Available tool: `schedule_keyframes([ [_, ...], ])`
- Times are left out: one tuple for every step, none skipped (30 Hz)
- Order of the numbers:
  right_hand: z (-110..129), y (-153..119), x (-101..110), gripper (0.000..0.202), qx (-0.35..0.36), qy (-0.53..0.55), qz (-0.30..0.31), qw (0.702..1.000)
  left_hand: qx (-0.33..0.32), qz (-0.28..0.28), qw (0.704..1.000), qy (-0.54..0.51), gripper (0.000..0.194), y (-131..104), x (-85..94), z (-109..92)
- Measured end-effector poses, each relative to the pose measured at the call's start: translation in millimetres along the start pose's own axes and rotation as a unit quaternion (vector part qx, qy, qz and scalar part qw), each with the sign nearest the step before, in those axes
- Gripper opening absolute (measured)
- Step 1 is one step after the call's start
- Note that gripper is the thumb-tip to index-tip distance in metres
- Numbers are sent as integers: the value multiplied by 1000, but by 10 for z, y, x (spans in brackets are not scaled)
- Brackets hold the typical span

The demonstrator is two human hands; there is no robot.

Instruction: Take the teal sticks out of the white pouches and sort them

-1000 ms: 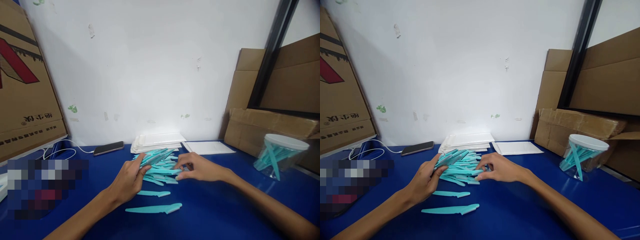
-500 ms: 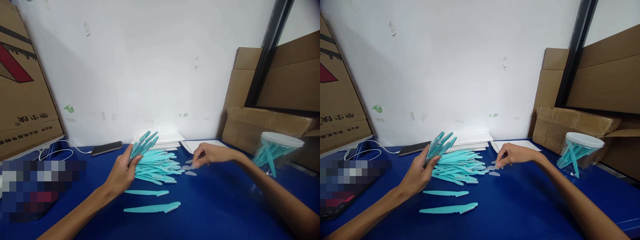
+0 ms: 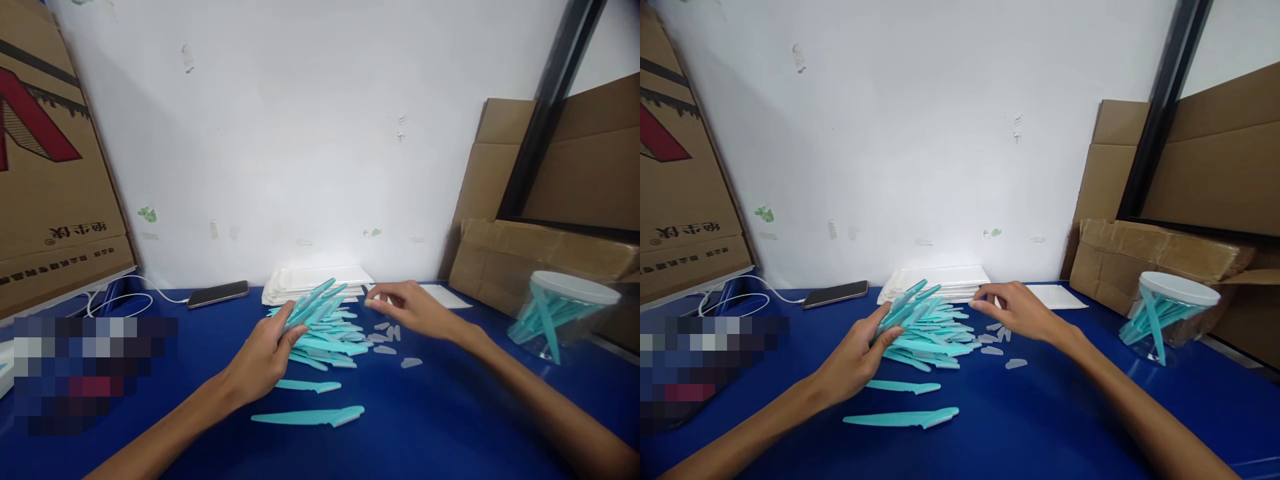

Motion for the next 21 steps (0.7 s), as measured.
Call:
schedule_keyframes([
  [71,-3,-50,39,8,20,-9,1000,6,10,1000,6,44,-7,-15,5],
  [136,-11,-111,41,17,53,-2,998,6,19,1000,15,44,-14,-32,8],
  [191,-22,-178,45,21,95,14,995,2,29,999,25,43,-21,-49,9],
  [237,-35,-247,51,22,139,35,989,-6,39,999,35,41,-28,-65,7],
  [273,-48,-312,55,19,179,53,982,-13,49,998,41,39,-34,-79,4],
  [303,-60,-369,56,14,211,66,975,-18,58,997,46,38,-39,-90,-1],
  [327,-68,-416,54,8,236,74,969,-20,69,996,49,37,-41,-97,-8],
  [347,-74,-451,49,1,254,75,964,-22,80,995,52,37,-41,-98,-20],
  [365,-75,-476,43,-2,266,72,961,-22,91,994,57,36,-38,-94,-36],
  [382,-74,-491,39,-3,275,66,959,-23,101,993,60,36,-34,-85,-57],
  [398,-71,-499,38,-4,284,56,957,-21,110,992,62,36,-28,-71,-82],
  [414,-68,-505,38,-3,291,46,956,-18,121,991,60,36,-22,-55,-110],
  [430,-66,-511,39,-1,298,37,954,-15,132,990,55,35,-17,-39,-139],
  [446,-65,-521,39,3,303,33,952,-10,143,989,45,34,-13,-26,-167],
  [461,-67,-537,39,4,310,33,950,-7,156,987,33,33,-12,-18,-193],
  [476,-71,-559,38,5,316,37,948,-4,169,985,24,32,-15,-16,-213],
  [490,-76,-583,37,4,321,38,946,0,177,984,20,32,-20,-19,-227],
  [501,-83,-605,36,-1,324,36,945,4,179,984,21,32,-26,-26,-233],
  [510,-90,-624,35,-7,325,29,945,8,177,984,26,33,-33,-37,-232],
  [518,-96,-637,34,-14,324,21,946,12,174,984,31,33,-39,-50,-226],
  [526,-102,-643,33,-18,320,12,947,15,170,985,33,35,-43,-64,-217],
])
Point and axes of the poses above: each hand's wrist, its own y-axis towards the middle knuckle, its own x-axis out of the back of the hand, z = x × y, the point moved 2 cm from there along y, towards the middle knuckle, and after that the axes turned 2 degrees about z, right-handed, at the moved point
